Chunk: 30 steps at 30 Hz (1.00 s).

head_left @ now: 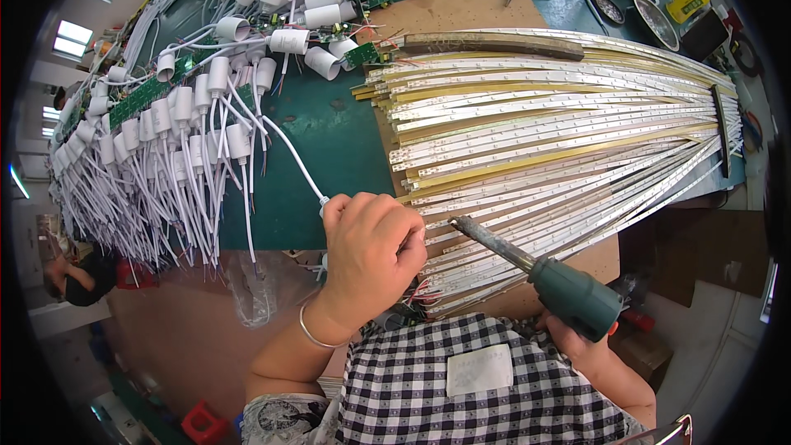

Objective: The worker is assembling LED light strips by applying adhesive with a glue gun and connecting wiring components.

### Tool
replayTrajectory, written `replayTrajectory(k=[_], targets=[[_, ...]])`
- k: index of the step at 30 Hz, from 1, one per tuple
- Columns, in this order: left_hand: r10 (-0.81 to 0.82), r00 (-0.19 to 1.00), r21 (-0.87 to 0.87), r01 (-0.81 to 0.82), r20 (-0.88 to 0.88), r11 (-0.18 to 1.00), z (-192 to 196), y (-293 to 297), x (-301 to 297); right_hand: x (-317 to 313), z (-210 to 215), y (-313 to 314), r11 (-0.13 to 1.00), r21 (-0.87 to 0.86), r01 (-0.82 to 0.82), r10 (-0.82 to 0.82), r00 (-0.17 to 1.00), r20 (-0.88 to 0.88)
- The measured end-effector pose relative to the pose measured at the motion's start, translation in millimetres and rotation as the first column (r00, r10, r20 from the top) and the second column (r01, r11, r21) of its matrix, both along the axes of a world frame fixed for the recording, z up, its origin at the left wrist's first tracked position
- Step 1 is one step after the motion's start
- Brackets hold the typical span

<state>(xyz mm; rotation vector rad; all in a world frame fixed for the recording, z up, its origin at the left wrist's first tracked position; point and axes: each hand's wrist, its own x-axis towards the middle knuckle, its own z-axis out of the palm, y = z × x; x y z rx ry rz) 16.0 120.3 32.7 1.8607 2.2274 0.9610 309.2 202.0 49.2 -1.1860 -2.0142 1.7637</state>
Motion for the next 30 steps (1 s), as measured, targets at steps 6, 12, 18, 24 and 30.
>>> replayTrajectory(k=[6,12,18,24,30], targets=[[-0.013,0.997,-0.074,0.007,-0.079,0.997,-4.8,0.8,-1.8,1.1,-1.2,-1.8,0.999,-0.016,0.031,-0.031,0.999,0.007],[0.005,0.993,-0.072,-0.013,-0.117,0.997,-8.5,0.9,0.3,1.1,-0.7,-0.7,1.000,0.007,0.018,-0.018,1.000,0.010],[-0.015,0.994,-0.051,0.010,-0.108,0.999,-8.1,1.9,-0.4,1.6,-6.0,-2.2,0.997,0.076,0.000,0.003,0.999,-0.036],[-0.015,0.996,-0.044,0.011,-0.090,0.999,-9.2,1.8,-0.2,-6.6,-0.1,4.6,0.985,0.117,-0.125,0.125,0.992,0.009],[-0.015,0.996,-0.033,0.012,-0.084,0.999,-11.1,2.0,-0.2,-8.5,-0.7,4.9,0.977,0.151,-0.150,0.150,0.989,0.009]])
